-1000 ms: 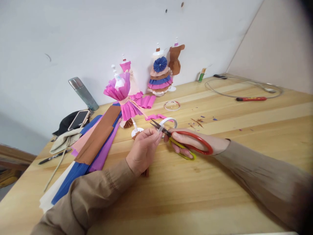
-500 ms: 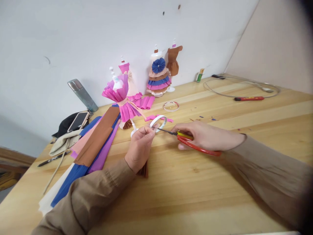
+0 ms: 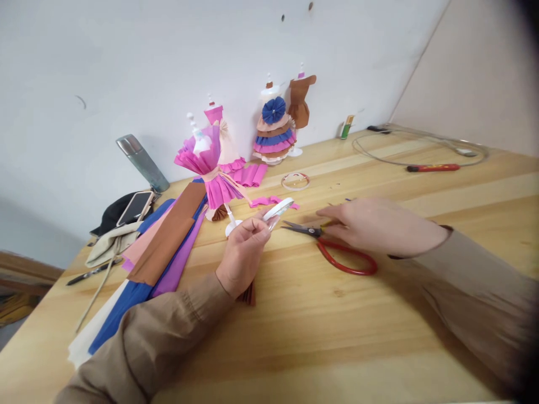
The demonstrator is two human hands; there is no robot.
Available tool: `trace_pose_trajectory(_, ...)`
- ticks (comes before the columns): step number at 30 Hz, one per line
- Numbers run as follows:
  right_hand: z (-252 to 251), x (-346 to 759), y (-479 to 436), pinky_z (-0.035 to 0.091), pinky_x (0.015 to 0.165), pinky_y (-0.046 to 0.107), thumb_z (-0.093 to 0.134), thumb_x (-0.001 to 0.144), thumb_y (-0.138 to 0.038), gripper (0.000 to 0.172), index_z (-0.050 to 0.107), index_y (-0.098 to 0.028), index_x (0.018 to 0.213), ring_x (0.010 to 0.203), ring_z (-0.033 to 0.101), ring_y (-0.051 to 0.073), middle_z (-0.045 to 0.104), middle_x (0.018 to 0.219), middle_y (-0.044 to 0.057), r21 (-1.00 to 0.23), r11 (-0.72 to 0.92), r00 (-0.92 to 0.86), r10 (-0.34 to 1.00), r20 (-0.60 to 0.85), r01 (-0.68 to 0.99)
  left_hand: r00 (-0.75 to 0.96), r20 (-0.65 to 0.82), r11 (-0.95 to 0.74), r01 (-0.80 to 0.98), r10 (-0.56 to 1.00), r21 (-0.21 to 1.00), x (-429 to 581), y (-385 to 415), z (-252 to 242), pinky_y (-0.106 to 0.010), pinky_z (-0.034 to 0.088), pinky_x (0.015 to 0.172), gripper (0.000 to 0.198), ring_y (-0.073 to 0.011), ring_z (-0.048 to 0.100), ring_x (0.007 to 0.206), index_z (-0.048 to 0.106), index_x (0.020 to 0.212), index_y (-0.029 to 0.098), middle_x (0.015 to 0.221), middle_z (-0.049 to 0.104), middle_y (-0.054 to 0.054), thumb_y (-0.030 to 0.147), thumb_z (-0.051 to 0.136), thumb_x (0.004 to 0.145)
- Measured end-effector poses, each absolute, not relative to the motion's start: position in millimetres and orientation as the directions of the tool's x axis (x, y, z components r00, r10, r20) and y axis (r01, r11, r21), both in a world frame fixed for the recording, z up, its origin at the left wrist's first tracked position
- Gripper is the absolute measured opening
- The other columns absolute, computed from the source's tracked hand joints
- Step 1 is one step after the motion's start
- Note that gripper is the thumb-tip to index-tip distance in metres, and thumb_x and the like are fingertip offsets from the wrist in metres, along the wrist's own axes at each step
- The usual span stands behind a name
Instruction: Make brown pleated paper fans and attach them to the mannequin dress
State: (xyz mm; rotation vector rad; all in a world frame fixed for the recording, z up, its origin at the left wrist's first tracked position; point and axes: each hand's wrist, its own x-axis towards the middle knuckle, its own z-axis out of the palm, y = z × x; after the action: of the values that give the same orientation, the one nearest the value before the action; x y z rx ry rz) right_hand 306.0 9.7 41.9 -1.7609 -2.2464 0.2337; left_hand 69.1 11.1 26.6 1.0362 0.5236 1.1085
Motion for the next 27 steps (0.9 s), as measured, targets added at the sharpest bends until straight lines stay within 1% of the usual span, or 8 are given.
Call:
trace_pose_trajectory(2, 44.3, 305.9, 10.6, 0.042, 0.062, 0.035, 0.054, 0.082, -0.027, 0.034, 0.07, -0.02, 0.111, 0.066, 0.063, 0.024, 0.071, 0.081, 0.01, -0.313, 0.212, -0.157, 0.969, 0.193, 0.926, 0.415, 0.127, 0.088, -0.462, 0.901, 0.883, 68.7, 9.5, 26.4, -0.037, 0.026, 0.115, 0.018, -0.0223, 0.053, 0.122, 0.06, 0.061, 0.017, 0.11, 0.066, -0.005, 0.021, 0.076, 0.07)
trace_pose_trajectory(5, 49.9, 305.9, 10.9, 0.044, 0.061, 0.03, 0.052, 0.08, -0.026, 0.045, 0.063, -0.024, 0.124, 0.062, 0.057, 0.017, 0.068, 0.079, 0.004, -0.487, 0.37, -0.235, 0.919, 0.315, 0.791, 0.46, 0.098, 0.114, -0.411, 0.883, 0.904, 67.1, 6.8, 26.5, -0.039, 0.029, 0.114, 0.018, -0.0238, 0.055, 0.121, 0.062, 0.062, 0.016, 0.116, 0.065, -0.006, 0.021, 0.077, 0.07)
trace_pose_trajectory(8, 56.0, 305.2, 8.9, 0.041, 0.057, 0.029, 0.051, 0.081, -0.034, 0.036, 0.071, -0.02, 0.108, 0.061, 0.053, 0.015, 0.067, 0.078, 0.004, -0.605, 0.489, -0.38, 0.872, 0.31, 0.629, 0.521, 0.099, 0.121, -0.371, 0.848, 0.921, 66.0, 4.4, 27.7, -0.04, 0.031, 0.113, 0.018, -0.0246, 0.056, 0.12, 0.062, 0.063, 0.016, 0.118, 0.065, -0.007, 0.022, 0.076, 0.074)
trace_pose_trajectory(11, 60.5, 305.5, 6.8, 0.042, 0.061, 0.03, 0.052, 0.08, -0.037, 0.033, 0.074, -0.015, 0.091, 0.066, 0.055, 0.016, 0.07, 0.082, 0.009, -0.688, 0.469, -0.412, 0.872, 0.263, 0.554, 0.543, 0.119, 0.117, -0.38, 0.831, 0.918, 66.0, 2.3, 30.4, -0.04, 0.032, 0.112, 0.018, -0.0253, 0.056, 0.122, 0.063, 0.063, 0.016, 0.12, 0.065, -0.007, 0.022, 0.074, 0.075)
trace_pose_trajectory(15, 60.7, 313.3, 10.3, 0.044, 0.065, 0.03, 0.055, 0.079, -0.039, 0.031, 0.074, -0.015, 0.088, 0.069, 0.058, 0.016, 0.071, 0.082, 0.009, -0.729, 0.423, -0.376, 0.895, 0.242, 0.538, 0.527, 0.073, 0.163, -0.387, 0.847, 0.907, 65.3, 0.7, 34.8, -0.042, 0.033, 0.113, 0.02, -0.028, 0.059, 0.12, 0.061, 0.063, 0.014, 0.13, 0.061, -0.008, 0.02, 0.077, 0.072)
trace_pose_trajectory(18, 57.7, 322.8, 17.9, 0.045, 0.067, 0.031, 0.054, 0.081, -0.036, 0.033, 0.074, -0.013, 0.093, 0.072, 0.06, 0.017, 0.072, 0.084, 0.01, -0.679, 0.371, -0.311, 0.926, 0.217, 0.633, 0.522, 0.046, 0.188, -0.387, 0.852, 0.903, 63.2, 1.6, 34.5, -0.042, 0.04, 0.107, 0.02, -0.0269, 0.065, 0.11, 0.059, 0.065, 0.013, 0.138, 0.055, -0.007, 0.02, 0.077, 0.073)
trace_pose_trajectory(22, 53.4, 330.8, 27.0, 0.042, 0.068, 0.033, 0.052, 0.083, -0.023, 0.031, 0.076, -0.012, 0.099, 0.072, 0.061, 0.019, 0.075, 0.088, 0.013, -0.422, 0.186, -0.143, 0.981, 0.133, 0.887, 0.537, 0.028, 0.2, -0.361, 0.843, 0.911, 60.7, 3.9, 29.7, -0.035, 0.052, 0.086, 0.02, -0.0237, 0.071, 0.095, 0.058, 0.067, 0.013, 0.134, 0.056, -0.009, 0.022, 0.074, 0.076)
trace_pose_trajectory(27, 47.4, 331.9, 30.9, 0.04, 0.064, 0.03, 0.058, 0.08, -0.02, 0.023, 0.08, -0.017, 0.086, 0.071, 0.062, 0.019, 0.075, 0.091, 0.012, -0.288, 0.172, -0.175, 0.984, 0.016, 0.942, 0.528, 0.007, 0.199, -0.331, 0.849, 0.922, 60.1, 5.7, 25.4, -0.028, 0.052, 0.07, 0.021, -0.0184, 0.071, 0.081, 0.057, 0.069, 0.013, 0.124, 0.061, -0.009, 0.024, 0.074, 0.074)
